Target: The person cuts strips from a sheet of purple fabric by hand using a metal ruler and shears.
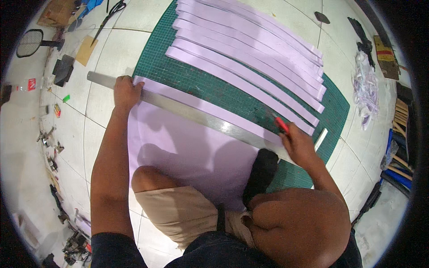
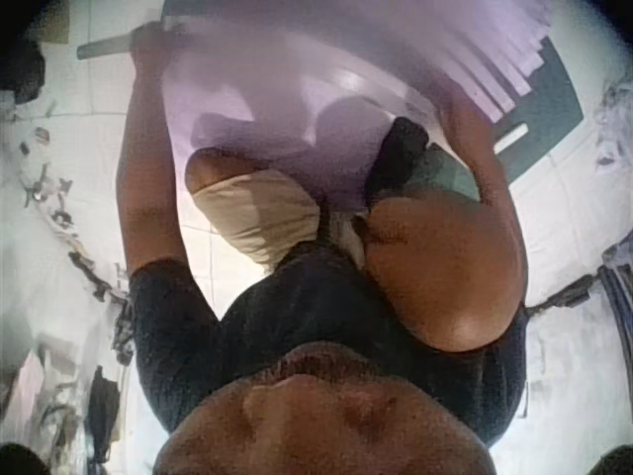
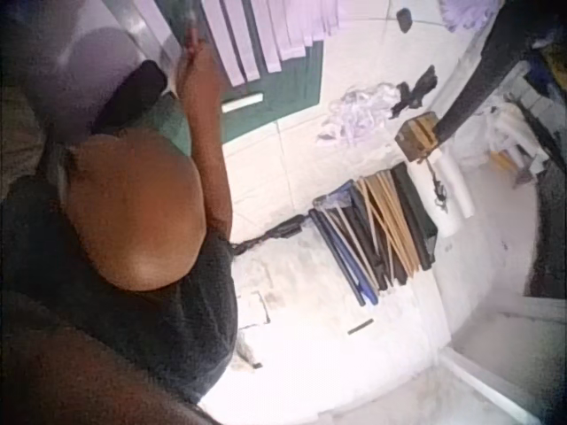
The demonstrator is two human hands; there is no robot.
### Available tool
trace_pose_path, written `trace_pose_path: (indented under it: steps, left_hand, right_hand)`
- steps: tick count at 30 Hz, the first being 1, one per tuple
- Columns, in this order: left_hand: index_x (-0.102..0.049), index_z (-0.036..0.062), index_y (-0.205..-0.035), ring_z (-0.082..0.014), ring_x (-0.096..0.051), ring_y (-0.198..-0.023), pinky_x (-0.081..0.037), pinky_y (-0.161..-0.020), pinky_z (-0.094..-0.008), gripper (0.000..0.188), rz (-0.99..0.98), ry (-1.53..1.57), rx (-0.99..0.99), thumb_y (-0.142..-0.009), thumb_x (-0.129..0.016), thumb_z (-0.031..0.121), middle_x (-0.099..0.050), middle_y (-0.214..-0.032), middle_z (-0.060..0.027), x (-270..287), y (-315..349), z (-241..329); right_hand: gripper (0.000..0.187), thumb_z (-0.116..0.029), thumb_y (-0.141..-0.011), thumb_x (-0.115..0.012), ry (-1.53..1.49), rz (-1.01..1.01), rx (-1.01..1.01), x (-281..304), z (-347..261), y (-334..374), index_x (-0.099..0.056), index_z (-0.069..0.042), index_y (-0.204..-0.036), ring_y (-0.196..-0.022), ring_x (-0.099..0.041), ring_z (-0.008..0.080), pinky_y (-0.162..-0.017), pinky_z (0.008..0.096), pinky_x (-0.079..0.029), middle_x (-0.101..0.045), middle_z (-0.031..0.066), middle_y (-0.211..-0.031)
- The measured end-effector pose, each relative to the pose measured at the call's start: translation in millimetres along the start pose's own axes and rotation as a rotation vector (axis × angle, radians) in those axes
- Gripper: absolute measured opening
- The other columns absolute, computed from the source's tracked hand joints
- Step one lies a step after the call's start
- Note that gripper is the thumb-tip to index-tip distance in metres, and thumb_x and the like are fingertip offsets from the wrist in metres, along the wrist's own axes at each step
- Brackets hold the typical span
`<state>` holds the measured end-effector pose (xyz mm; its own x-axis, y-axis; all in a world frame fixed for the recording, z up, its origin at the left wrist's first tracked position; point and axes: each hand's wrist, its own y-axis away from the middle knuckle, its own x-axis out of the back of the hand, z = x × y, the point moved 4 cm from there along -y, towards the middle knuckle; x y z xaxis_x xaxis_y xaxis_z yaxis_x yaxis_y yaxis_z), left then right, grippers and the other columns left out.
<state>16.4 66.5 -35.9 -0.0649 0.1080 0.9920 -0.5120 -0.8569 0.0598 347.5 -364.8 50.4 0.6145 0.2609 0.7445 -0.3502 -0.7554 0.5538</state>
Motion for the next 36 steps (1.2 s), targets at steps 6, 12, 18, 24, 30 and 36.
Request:
trace_pose_path:
  steps: [6, 12, 18, 24, 30, 36]
  left_hand:
    - [-0.070, -0.0030, -0.080, -0.0359, -0.068, -0.078, -0.052, -0.074, -0.0425, 0.037, -0.230, 0.384, 0.154, -0.074, -0.078, 0.032, -0.069, -0.075, -0.0194, -6.2, -13.9, -2.2]
    - [-0.067, -0.0012, -0.077, -0.0235, -0.060, -0.071, -0.048, -0.068, -0.0396, 0.033, -0.379, 0.203, 0.184, -0.074, -0.076, 0.031, -0.064, -0.074, -0.0130, 0.8, -36.3, -3.9]
    - [-0.070, 0.0014, -0.081, -0.0301, -0.066, -0.079, -0.051, -0.074, -0.0434, 0.033, -0.487, 0.101, 0.114, -0.074, -0.073, 0.033, -0.070, -0.084, -0.0142, -9.5, -51.1, -1.5]
    - [-0.074, 0.0121, -0.089, -0.0311, -0.068, -0.094, -0.053, -0.084, -0.0421, 0.026, -0.554, -0.152, -0.183, -0.077, -0.071, 0.035, -0.070, -0.096, -0.0108, -41.0, -66.6, -37.7]
    - [-0.076, 0.0168, -0.100, -0.0309, -0.065, -0.105, -0.050, -0.088, -0.0450, 0.029, -0.639, -0.161, -0.038, -0.080, -0.068, 0.035, -0.069, -0.103, -0.0103, -18.8, -67.3, -1.5]
    - [-0.075, 0.0098, -0.099, -0.0304, -0.066, -0.098, -0.053, -0.083, -0.0408, 0.024, -0.609, -0.037, -0.211, -0.084, -0.067, 0.027, -0.065, -0.096, -0.0126, -20.4, -64.8, -2.0]
  right_hand:
    - [0.027, -0.027, -0.100, -0.053, -0.067, -0.154, 0.244, -53.7, -85.9, -43.2, -0.046, -0.003, -0.109, -0.086, -0.065, 0.0445, -0.072, 0.0537, -0.051, -0.064, 0.0251, -0.096]
    - [0.025, -0.019, -0.097, -0.049, 0.058, -0.165, 0.442, -70.2, -188.6, -124.2, -0.050, 0.000, -0.112, -0.085, -0.068, 0.0422, -0.073, 0.0525, -0.055, -0.066, 0.0236, -0.095]
    - [0.025, -0.019, -0.096, -0.052, 0.034, 0.028, 0.642, -93.9, -265.4, -173.9, -0.048, 0.002, -0.108, -0.072, -0.069, 0.0378, -0.062, 0.0491, -0.057, -0.067, 0.0194, -0.087]
    - [0.022, -0.014, -0.091, -0.056, 0.241, 0.142, 0.703, -100.2, -301.2, -188.6, -0.053, 0.002, -0.106, -0.070, -0.072, 0.0299, -0.059, 0.0435, -0.059, -0.069, 0.0178, -0.084]
    - [0.021, -0.009, -0.090, -0.055, 0.070, 0.017, 0.648, -83.6, -297.9, -197.4, -0.052, 0.003, -0.107, -0.074, -0.071, 0.0361, -0.065, 0.0454, -0.058, -0.069, 0.0227, -0.084]
    - [0.027, -0.012, -0.094, -0.048, 0.076, -0.169, 0.477, -76.8, -264.7, -184.0, -0.050, 0.001, -0.117, -0.083, -0.069, 0.0413, -0.071, 0.0516, -0.054, -0.068, 0.0252, -0.087]
